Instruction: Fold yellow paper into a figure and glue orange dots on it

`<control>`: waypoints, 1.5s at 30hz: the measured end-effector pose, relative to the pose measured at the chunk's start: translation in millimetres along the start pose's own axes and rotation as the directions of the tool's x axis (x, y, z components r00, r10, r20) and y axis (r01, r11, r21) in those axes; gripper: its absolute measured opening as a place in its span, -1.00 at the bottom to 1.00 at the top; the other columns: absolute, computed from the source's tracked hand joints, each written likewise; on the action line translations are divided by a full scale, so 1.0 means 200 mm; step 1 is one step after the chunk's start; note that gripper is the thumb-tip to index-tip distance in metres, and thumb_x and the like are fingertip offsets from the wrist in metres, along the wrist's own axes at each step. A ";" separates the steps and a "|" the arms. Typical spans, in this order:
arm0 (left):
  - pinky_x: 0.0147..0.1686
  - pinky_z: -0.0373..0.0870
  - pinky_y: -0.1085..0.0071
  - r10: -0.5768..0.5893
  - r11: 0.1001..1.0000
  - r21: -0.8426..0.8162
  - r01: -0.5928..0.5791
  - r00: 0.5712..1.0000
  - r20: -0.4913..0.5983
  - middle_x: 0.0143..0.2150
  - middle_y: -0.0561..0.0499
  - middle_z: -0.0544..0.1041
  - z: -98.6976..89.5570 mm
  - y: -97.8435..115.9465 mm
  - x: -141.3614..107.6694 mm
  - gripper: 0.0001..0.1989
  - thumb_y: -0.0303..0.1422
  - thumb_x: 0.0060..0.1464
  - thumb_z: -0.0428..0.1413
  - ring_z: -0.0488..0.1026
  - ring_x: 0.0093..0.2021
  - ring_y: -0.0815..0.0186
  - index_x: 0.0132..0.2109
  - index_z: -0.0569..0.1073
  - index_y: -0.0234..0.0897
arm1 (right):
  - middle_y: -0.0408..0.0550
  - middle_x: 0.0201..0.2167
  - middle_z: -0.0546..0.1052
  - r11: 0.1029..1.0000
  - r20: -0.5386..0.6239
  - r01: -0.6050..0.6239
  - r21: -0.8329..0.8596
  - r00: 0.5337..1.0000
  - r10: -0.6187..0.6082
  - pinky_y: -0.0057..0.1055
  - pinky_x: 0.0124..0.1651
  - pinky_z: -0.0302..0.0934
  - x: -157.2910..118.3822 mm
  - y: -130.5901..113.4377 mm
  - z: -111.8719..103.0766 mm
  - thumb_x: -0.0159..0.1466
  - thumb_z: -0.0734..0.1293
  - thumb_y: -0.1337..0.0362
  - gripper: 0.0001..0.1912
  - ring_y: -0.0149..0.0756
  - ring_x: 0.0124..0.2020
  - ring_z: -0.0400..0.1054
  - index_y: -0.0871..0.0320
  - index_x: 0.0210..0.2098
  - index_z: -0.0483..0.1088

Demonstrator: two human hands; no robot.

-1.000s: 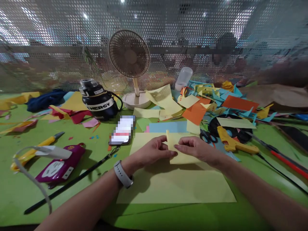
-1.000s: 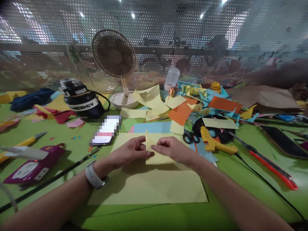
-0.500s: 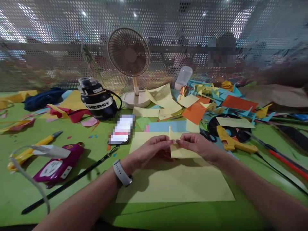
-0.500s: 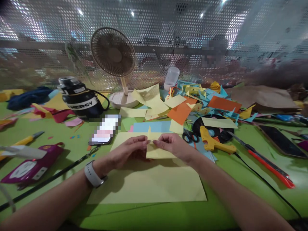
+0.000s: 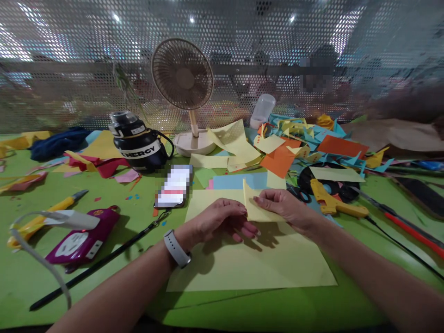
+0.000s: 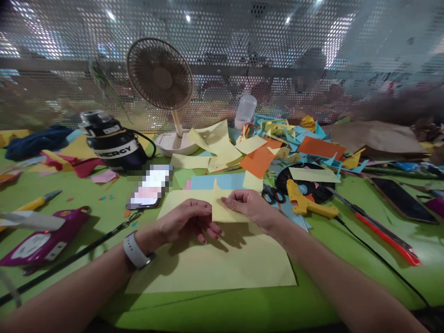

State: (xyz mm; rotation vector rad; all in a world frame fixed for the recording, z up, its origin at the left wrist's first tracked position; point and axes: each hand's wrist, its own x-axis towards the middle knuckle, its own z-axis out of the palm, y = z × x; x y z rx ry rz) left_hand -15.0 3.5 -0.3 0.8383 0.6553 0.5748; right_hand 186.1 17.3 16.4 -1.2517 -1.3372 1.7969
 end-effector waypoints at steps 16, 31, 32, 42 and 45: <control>-0.54 0.41 0.58 -0.295 0.916 0.328 0.229 0.941 0.166 -0.41 -0.13 0.64 0.01 0.04 -0.04 -0.73 -0.25 0.12 0.11 0.59 -0.42 0.33 -0.31 0.56 -0.40 | -0.27 -0.64 0.18 0.926 0.100 0.216 -0.309 0.976 -0.194 -0.45 -0.50 -0.13 -0.02 -0.02 0.04 0.04 0.40 -0.07 -0.56 -0.49 -0.56 -0.01 0.19 -0.59 0.30; -0.40 0.46 0.38 -0.023 0.997 0.079 0.024 1.000 -0.018 -0.38 -0.09 0.61 0.03 0.03 -0.03 -0.72 -0.19 -0.05 0.23 0.56 -0.23 0.13 -0.36 0.49 -0.38 | -0.26 -0.64 0.23 0.903 0.047 0.247 -0.351 0.968 -0.246 -0.48 -0.51 -0.08 -0.02 -0.03 0.00 0.08 0.37 -0.07 -0.57 -0.49 -0.57 0.05 0.19 -0.56 0.31; -0.40 0.46 0.40 -0.015 0.993 0.114 0.020 0.999 -0.046 -0.40 -0.07 0.60 0.04 0.02 -0.02 -0.71 -0.21 -0.08 0.27 0.57 -0.27 0.17 -0.35 0.49 -0.38 | -0.26 -0.63 0.22 0.897 0.055 0.252 -0.362 0.967 -0.250 -0.47 -0.50 -0.07 -0.02 -0.03 0.01 0.08 0.37 -0.07 -0.57 -0.49 -0.56 0.05 0.20 -0.55 0.32; -0.45 0.39 0.52 -0.024 0.953 0.298 0.049 0.996 -0.089 -0.51 -0.04 0.59 0.06 0.01 -0.01 -0.77 -0.26 -0.09 0.30 0.46 -0.55 0.45 -0.44 0.53 -0.38 | -0.20 -0.61 0.30 0.895 0.068 0.249 -0.372 0.968 -0.241 -0.47 -0.48 0.03 -0.02 -0.02 0.03 0.04 0.36 -0.14 -0.53 -0.44 -0.53 0.14 0.19 -0.56 0.32; -0.45 0.40 0.52 -0.044 0.953 0.295 0.066 0.996 -0.081 -0.43 -0.06 0.61 0.06 0.02 -0.02 -0.74 -0.24 -0.08 0.29 0.51 -0.48 0.41 -0.33 0.56 -0.38 | -0.20 -0.60 0.29 0.883 0.081 0.270 -0.384 0.962 -0.259 -0.47 -0.46 0.04 -0.01 -0.01 0.02 0.07 0.35 -0.13 -0.53 -0.44 -0.53 0.13 0.19 -0.55 0.33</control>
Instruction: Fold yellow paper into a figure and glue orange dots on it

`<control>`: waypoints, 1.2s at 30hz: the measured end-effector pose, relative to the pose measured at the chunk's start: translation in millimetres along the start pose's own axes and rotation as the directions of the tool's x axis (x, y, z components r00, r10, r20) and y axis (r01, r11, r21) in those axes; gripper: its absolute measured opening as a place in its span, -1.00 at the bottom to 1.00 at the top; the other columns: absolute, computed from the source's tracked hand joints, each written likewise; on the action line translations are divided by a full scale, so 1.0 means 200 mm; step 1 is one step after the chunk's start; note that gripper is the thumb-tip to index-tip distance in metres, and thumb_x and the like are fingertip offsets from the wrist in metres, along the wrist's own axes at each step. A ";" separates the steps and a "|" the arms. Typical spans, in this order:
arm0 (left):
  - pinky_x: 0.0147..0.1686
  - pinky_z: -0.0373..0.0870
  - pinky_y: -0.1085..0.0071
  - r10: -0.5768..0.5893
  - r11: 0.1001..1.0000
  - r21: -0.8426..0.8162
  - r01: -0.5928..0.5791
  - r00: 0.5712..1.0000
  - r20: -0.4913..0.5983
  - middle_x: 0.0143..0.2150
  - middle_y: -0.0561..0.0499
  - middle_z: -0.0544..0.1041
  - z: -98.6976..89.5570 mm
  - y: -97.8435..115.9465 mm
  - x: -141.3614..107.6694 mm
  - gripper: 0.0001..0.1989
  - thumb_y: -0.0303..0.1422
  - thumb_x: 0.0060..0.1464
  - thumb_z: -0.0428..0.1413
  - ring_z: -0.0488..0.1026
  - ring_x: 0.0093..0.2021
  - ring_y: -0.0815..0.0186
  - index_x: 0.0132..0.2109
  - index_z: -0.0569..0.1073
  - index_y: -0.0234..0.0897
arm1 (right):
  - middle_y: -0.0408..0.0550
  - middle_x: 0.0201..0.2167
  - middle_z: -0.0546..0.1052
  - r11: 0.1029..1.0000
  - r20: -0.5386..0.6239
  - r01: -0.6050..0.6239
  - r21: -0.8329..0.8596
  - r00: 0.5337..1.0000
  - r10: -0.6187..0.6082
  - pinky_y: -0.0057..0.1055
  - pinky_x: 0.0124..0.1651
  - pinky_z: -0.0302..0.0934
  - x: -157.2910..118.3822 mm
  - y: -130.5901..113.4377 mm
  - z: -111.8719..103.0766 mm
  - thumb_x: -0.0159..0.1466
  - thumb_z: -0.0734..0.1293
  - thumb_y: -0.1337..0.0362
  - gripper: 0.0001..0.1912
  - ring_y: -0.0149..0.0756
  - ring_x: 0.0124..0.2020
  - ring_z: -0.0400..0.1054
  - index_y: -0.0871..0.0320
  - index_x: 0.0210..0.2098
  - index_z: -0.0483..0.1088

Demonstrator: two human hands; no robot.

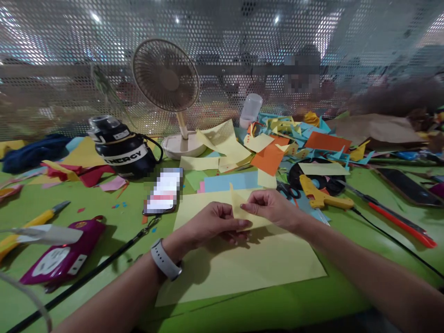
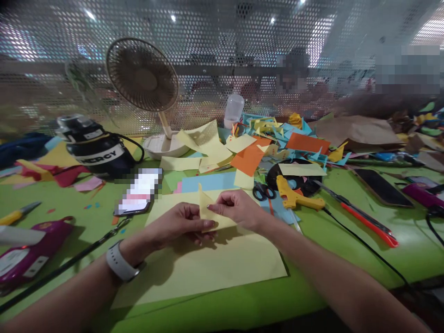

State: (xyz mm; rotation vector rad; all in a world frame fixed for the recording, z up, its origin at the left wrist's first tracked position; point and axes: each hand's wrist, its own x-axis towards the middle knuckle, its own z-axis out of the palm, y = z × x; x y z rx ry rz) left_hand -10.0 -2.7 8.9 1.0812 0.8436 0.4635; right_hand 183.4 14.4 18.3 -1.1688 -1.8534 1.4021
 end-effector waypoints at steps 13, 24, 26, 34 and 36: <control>-0.43 0.42 0.52 0.029 0.999 0.021 -0.029 1.000 0.008 -0.46 -0.06 0.60 -0.03 -0.02 0.00 -0.75 -0.26 -0.08 0.29 0.50 -0.51 0.43 -0.36 0.55 -0.41 | -0.20 -0.59 0.31 0.999 -0.004 0.023 0.040 1.000 -0.023 -0.46 -0.46 0.04 0.00 0.02 0.01 0.09 0.35 -0.09 -0.57 -0.44 -0.53 0.16 0.18 -0.53 0.33; -0.34 0.45 0.49 0.186 0.982 0.018 -0.186 0.960 -0.208 -0.42 -0.01 0.61 -0.05 -0.01 0.02 -0.75 -0.27 -0.10 0.31 0.53 -0.41 0.39 -0.28 0.56 -0.33 | -0.19 -0.60 0.41 0.968 -0.035 -0.177 0.175 0.982 0.186 -0.57 -0.55 0.10 -0.01 -0.01 -0.01 -0.03 0.47 -0.01 -0.57 -0.50 -0.59 0.25 0.24 -0.43 0.40; -0.34 0.45 0.49 0.215 0.977 0.031 -0.213 0.954 -0.208 -0.42 0.00 0.61 -0.05 -0.02 0.02 -0.77 -0.26 -0.09 0.30 0.52 -0.42 0.40 -0.30 0.56 -0.32 | -0.15 -0.59 0.46 0.958 0.015 -0.196 0.210 0.980 0.198 -0.56 -0.55 0.17 -0.01 0.00 -0.01 -0.08 0.51 0.04 -0.58 -0.50 -0.60 0.28 0.26 -0.41 0.45; -0.35 0.42 0.49 0.235 0.972 0.079 -0.222 0.941 -0.245 -0.41 0.02 0.60 -0.04 -0.01 0.03 -0.76 -0.24 -0.10 0.29 0.50 -0.41 0.40 -0.28 0.57 -0.28 | -0.16 -0.63 0.50 0.934 0.004 -0.201 0.296 0.978 0.209 -0.59 -0.55 0.22 0.00 0.00 -0.02 -0.15 0.56 0.12 -0.62 -0.51 -0.62 0.32 0.26 -0.47 0.47; -0.34 0.42 0.48 0.228 0.973 0.081 -0.214 0.938 -0.260 -0.37 0.01 0.61 -0.04 -0.01 0.03 -0.74 -0.24 -0.11 0.30 0.50 -0.40 0.39 -0.24 0.57 -0.26 | -0.17 -0.63 0.49 0.935 -0.033 -0.186 0.302 0.978 0.205 -0.61 -0.56 0.20 0.01 0.00 -0.02 -0.14 0.55 0.12 -0.62 -0.53 -0.63 0.32 0.26 -0.47 0.46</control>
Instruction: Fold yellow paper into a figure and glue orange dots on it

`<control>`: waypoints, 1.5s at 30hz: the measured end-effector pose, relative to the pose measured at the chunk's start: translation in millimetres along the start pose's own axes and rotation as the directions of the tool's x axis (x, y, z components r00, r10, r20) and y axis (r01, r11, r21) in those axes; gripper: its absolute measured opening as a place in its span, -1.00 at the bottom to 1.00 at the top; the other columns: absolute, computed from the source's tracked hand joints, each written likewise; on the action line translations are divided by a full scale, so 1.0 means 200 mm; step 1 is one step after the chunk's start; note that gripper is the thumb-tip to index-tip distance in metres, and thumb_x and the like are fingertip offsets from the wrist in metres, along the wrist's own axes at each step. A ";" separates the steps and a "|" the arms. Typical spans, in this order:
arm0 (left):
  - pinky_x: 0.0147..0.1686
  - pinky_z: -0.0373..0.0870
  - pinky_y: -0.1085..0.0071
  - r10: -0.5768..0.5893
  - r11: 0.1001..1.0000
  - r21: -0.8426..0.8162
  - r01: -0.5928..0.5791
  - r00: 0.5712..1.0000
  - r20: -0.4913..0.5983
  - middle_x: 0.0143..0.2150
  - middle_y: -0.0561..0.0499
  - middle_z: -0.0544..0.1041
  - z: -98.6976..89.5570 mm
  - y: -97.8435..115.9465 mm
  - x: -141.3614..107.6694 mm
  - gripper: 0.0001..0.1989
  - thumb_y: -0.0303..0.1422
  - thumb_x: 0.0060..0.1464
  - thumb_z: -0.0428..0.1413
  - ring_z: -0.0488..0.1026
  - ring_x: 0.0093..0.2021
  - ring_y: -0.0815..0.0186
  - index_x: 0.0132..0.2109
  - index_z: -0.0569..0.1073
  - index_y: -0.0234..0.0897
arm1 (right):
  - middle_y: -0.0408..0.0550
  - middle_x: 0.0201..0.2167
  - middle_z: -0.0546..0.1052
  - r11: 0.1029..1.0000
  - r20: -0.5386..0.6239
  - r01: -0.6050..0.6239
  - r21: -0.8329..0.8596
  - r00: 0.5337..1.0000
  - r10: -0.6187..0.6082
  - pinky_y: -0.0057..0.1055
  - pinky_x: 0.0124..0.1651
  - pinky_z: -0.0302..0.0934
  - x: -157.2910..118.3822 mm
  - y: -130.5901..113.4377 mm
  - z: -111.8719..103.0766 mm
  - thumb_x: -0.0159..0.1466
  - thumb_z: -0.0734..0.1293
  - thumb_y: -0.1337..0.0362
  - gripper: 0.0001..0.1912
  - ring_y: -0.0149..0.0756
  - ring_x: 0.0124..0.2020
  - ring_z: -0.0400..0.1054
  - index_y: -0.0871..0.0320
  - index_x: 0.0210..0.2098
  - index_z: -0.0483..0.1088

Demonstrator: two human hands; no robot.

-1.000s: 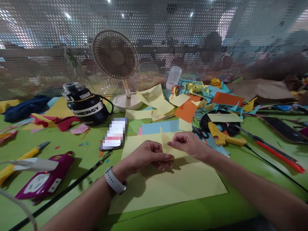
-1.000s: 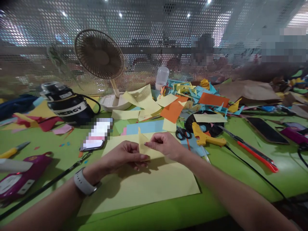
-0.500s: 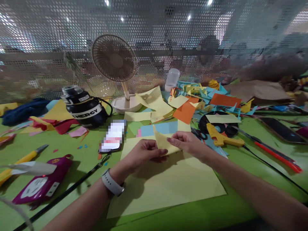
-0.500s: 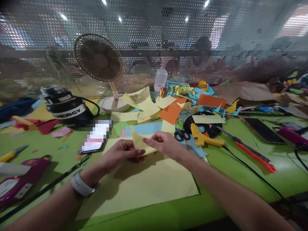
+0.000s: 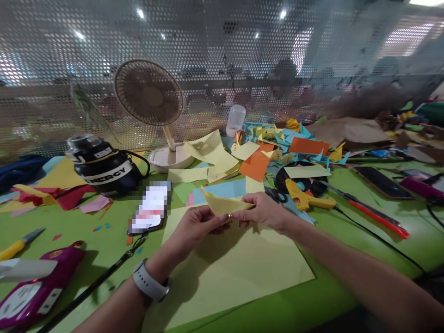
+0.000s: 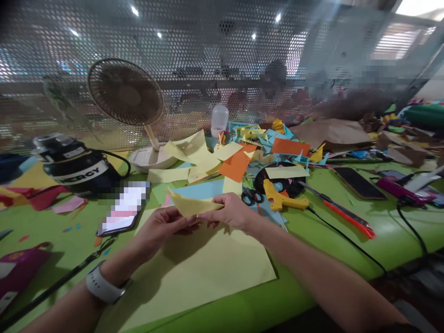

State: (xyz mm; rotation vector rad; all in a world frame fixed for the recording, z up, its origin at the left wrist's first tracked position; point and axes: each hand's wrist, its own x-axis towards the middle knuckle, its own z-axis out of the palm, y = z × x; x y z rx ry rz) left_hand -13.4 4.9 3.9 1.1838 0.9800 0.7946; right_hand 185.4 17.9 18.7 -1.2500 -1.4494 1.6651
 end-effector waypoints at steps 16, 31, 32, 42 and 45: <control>-0.37 0.43 0.53 -0.062 0.997 -0.044 0.061 0.998 -0.028 -0.43 0.01 0.60 0.00 -0.01 0.00 -0.77 -0.26 -0.14 0.32 0.50 -0.42 0.41 -0.34 0.55 -0.31 | -0.15 -0.67 0.51 1.000 0.001 -0.002 0.023 1.000 0.002 -0.57 -0.56 0.25 0.02 0.02 0.00 -0.17 0.56 0.12 -0.62 -0.48 -0.66 0.36 0.27 -0.52 0.46; -0.41 0.43 0.56 -0.125 0.976 -0.182 0.116 0.991 -0.039 -0.49 -0.01 0.60 -0.04 0.05 0.01 -0.72 -0.28 -0.22 0.36 0.51 -0.46 0.42 -0.50 0.43 -0.34 | -0.13 -0.72 0.48 0.999 -0.093 -0.013 0.041 0.996 0.017 -0.58 -0.59 0.09 0.03 -0.06 -0.11 -0.12 0.53 0.15 -0.68 -0.54 -0.69 0.29 0.25 -0.64 0.41; -0.41 0.43 0.56 -0.120 0.976 -0.186 0.110 0.992 -0.042 -0.49 -0.01 0.60 -0.04 0.05 0.01 -0.72 -0.28 -0.21 0.36 0.51 -0.46 0.42 -0.49 0.43 -0.34 | -0.15 -0.72 0.47 0.998 -0.123 -0.011 0.061 0.992 0.018 -0.58 -0.59 0.09 0.03 -0.06 -0.11 -0.11 0.53 0.15 -0.68 -0.55 -0.69 0.28 0.25 -0.65 0.41; -0.35 0.43 0.48 -0.152 0.982 -0.114 0.151 0.988 0.000 -0.49 -0.01 0.58 -0.04 0.06 0.00 -0.76 -0.29 -0.18 0.33 0.50 -0.47 0.39 -0.42 0.49 -0.35 | -0.17 -0.73 0.44 0.999 -0.006 0.022 -0.050 1.000 -0.023 -0.54 -0.54 0.15 -0.01 -0.06 -0.02 -0.07 0.50 0.09 -0.64 -0.53 -0.68 0.25 0.23 -0.65 0.37; -0.36 0.44 0.47 -0.180 0.971 -0.160 0.177 0.984 -0.004 -0.38 -0.04 0.61 -0.02 0.05 -0.01 -0.75 -0.29 -0.16 0.32 0.54 -0.40 0.34 -0.32 0.51 -0.32 | -0.20 -0.73 0.43 0.997 0.000 0.062 -0.053 0.998 -0.062 -0.54 -0.54 0.16 -0.01 -0.03 0.00 -0.05 0.49 0.05 -0.62 -0.53 -0.69 0.25 0.23 -0.63 0.37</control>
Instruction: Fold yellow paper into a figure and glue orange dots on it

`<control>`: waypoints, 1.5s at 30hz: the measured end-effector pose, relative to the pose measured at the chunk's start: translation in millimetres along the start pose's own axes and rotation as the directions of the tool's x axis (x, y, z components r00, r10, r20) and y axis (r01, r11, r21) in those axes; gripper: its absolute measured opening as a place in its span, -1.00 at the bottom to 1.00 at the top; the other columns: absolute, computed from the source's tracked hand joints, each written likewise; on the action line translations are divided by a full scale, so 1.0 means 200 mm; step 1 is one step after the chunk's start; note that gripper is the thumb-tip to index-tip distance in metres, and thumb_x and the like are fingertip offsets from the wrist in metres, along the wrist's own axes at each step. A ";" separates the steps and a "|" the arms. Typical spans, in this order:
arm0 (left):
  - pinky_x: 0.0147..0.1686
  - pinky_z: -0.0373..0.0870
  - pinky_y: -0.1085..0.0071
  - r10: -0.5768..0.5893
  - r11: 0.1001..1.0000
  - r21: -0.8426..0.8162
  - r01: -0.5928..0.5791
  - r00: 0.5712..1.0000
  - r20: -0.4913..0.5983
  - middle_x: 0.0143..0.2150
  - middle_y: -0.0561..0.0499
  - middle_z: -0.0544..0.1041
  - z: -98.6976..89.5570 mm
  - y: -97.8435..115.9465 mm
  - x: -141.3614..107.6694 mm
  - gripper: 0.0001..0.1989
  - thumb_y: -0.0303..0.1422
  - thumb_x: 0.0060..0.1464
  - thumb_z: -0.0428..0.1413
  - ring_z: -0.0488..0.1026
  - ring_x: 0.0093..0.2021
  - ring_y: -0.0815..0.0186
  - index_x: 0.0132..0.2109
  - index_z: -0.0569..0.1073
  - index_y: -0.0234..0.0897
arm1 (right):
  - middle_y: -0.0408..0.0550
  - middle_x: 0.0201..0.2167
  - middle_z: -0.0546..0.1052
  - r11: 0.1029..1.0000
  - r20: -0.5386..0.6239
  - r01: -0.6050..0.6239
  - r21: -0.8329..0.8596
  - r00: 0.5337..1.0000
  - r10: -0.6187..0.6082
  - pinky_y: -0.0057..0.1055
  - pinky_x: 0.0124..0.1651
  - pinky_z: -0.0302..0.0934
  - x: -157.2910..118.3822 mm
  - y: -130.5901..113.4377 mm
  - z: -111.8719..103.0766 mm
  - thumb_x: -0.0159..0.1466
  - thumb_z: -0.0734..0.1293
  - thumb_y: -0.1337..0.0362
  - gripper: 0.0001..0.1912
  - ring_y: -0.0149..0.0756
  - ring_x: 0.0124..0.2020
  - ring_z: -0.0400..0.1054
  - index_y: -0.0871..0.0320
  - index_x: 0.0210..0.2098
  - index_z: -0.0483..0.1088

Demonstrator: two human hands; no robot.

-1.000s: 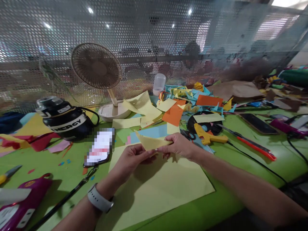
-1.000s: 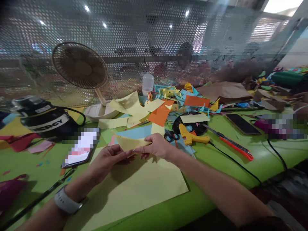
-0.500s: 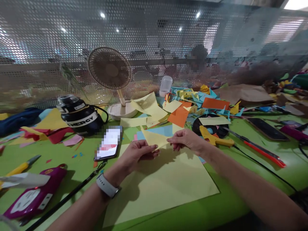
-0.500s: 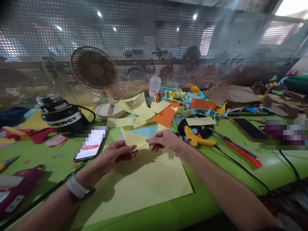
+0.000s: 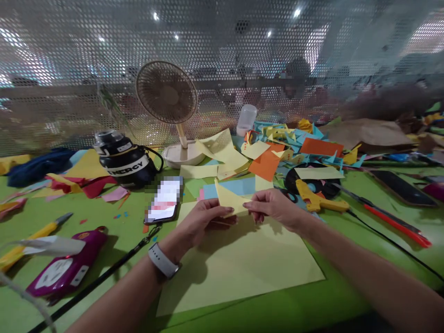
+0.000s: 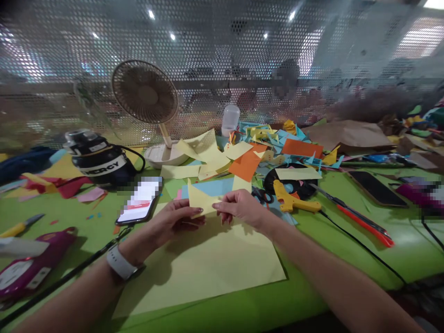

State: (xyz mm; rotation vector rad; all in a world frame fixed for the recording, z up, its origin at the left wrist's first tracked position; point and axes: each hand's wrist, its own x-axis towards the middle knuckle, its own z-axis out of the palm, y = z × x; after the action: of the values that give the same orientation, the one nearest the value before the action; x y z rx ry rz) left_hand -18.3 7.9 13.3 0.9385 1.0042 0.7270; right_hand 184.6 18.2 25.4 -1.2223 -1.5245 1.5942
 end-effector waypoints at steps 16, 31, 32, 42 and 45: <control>-0.26 0.44 0.42 0.042 0.999 -0.006 -0.042 0.999 0.002 -0.26 -0.09 0.61 0.03 -0.04 0.01 -0.68 -0.44 -0.22 0.33 0.52 -0.31 0.29 -0.22 0.55 -0.33 | -0.21 -0.70 0.44 0.996 0.047 0.042 -0.073 0.998 -0.038 -0.56 -0.58 0.15 0.01 0.07 0.04 0.03 0.43 0.00 -0.61 -0.53 -0.67 0.27 0.20 -0.60 0.33; -0.28 0.44 0.42 -0.028 0.999 0.030 0.029 0.999 -0.018 -0.35 -0.12 0.63 -0.05 0.06 -0.01 -0.53 -0.45 -0.22 0.31 0.57 -0.33 0.27 -0.10 0.36 -0.33 | -0.18 -0.72 0.45 0.999 -0.050 0.030 -0.013 0.998 -0.031 -0.55 -0.57 0.17 0.00 0.01 0.01 -0.06 0.48 -0.02 -0.59 -0.54 -0.70 0.25 0.23 -0.61 0.39; -0.27 0.43 0.40 -0.022 1.000 0.019 0.022 1.000 0.005 -0.32 -0.12 0.63 -0.06 0.06 -0.01 -0.51 -0.46 -0.21 0.30 0.57 -0.29 0.24 -0.07 0.36 -0.32 | -0.18 -0.72 0.45 1.000 -0.056 0.031 -0.007 0.998 -0.031 -0.55 -0.57 0.17 0.00 0.01 0.01 -0.07 0.48 -0.02 -0.58 -0.53 -0.69 0.25 0.23 -0.61 0.39; -0.49 0.36 0.50 -0.128 0.975 -0.178 0.131 0.991 0.029 -0.34 -0.09 0.60 -0.08 0.05 0.04 -0.78 -0.26 0.00 0.15 0.52 -0.41 0.33 -0.25 0.51 -0.32 | -0.11 -0.55 0.48 0.894 -0.091 0.248 -0.374 0.949 -0.302 -0.49 -0.47 0.16 -0.02 0.04 0.00 0.10 0.36 -0.07 -0.59 -0.39 -0.50 0.32 0.20 -0.47 0.45; -0.48 0.31 0.57 -0.052 0.994 -0.096 0.053 0.999 0.017 -0.49 0.09 0.53 -0.08 0.03 0.03 -0.88 -0.41 -0.13 0.27 0.42 -0.52 0.47 -0.35 0.52 -0.28 | -0.08 -0.48 0.50 0.861 -0.065 0.233 -0.452 0.954 -0.293 -0.47 -0.42 0.16 -0.04 0.01 0.00 0.16 0.30 -0.09 -0.56 -0.32 -0.43 0.34 0.20 -0.42 0.48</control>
State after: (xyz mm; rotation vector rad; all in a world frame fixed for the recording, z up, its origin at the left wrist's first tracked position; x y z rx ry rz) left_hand -31.4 19.8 12.5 0.8299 0.9691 0.7174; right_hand 187.7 9.9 24.6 -1.2524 -1.9360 0.9968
